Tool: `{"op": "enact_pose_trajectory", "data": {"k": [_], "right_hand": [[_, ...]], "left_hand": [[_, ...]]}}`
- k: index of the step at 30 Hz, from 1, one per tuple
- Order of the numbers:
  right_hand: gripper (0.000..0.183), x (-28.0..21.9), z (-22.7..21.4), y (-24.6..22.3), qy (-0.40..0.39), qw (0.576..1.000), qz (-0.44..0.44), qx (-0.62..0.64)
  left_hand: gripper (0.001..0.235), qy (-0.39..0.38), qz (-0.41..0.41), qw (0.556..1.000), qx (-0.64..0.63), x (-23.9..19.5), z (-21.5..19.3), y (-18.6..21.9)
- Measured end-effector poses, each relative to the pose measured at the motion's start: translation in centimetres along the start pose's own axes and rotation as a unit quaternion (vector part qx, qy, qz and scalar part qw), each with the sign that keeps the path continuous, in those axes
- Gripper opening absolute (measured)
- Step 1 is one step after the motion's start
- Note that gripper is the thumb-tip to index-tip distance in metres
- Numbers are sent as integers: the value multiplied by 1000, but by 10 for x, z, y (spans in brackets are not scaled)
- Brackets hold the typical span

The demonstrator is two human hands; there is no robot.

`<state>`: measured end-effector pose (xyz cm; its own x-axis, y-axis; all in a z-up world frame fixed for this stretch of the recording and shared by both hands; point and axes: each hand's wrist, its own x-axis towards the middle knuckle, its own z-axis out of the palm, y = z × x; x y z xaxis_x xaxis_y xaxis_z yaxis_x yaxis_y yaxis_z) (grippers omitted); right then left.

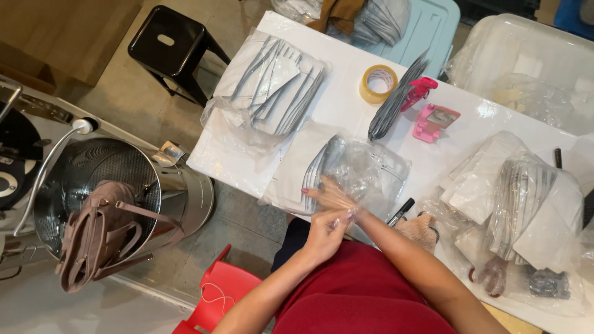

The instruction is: Package white rectangular items into clear plastic bags on a work table.

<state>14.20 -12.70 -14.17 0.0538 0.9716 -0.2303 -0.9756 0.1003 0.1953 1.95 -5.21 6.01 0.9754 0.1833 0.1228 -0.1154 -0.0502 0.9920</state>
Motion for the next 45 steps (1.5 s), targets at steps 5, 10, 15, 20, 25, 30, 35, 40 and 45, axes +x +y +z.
{"op": "enact_pose_trajectory", "data": {"k": [5, 10, 15, 20, 25, 30, 35, 40, 45], "right_hand": [[61, 12, 72, 0, 461, 454, -212, -733], [24, -4, 259, 55, 389, 546, -323, -669], [88, 40, 225, 52, 479, 405, -139, -766], [81, 67, 224, 50, 313, 230, -85, -918], [76, 93, 138, 32, 333, 44, -155, -929], [79, 92, 123, 15, 298, 33, -256, -919], [92, 100, 101, 15, 314, -23, -314, -896], [90, 60, 142, -23, 293, 79, -281, -910], [92, 6, 192, -29, 304, 194, -195, -912]], "left_hand": [[16, 23, -98, 985, -143, 38, -7, 35], [35, 143, -158, 912, -352, 51, -29, 45], [42, 218, -109, 878, -411, 33, -48, 38], [50, 252, -86, 887, -377, 31, -68, 70], [51, 234, -80, 905, -345, 22, -69, 33], [49, 233, -70, 915, -321, 18, -65, -16], [49, 191, -61, 934, -296, 19, -65, -14], [50, 161, -52, 922, -347, 32, -60, -34], [49, 157, -41, 924, -347, 51, -59, 21]]}}
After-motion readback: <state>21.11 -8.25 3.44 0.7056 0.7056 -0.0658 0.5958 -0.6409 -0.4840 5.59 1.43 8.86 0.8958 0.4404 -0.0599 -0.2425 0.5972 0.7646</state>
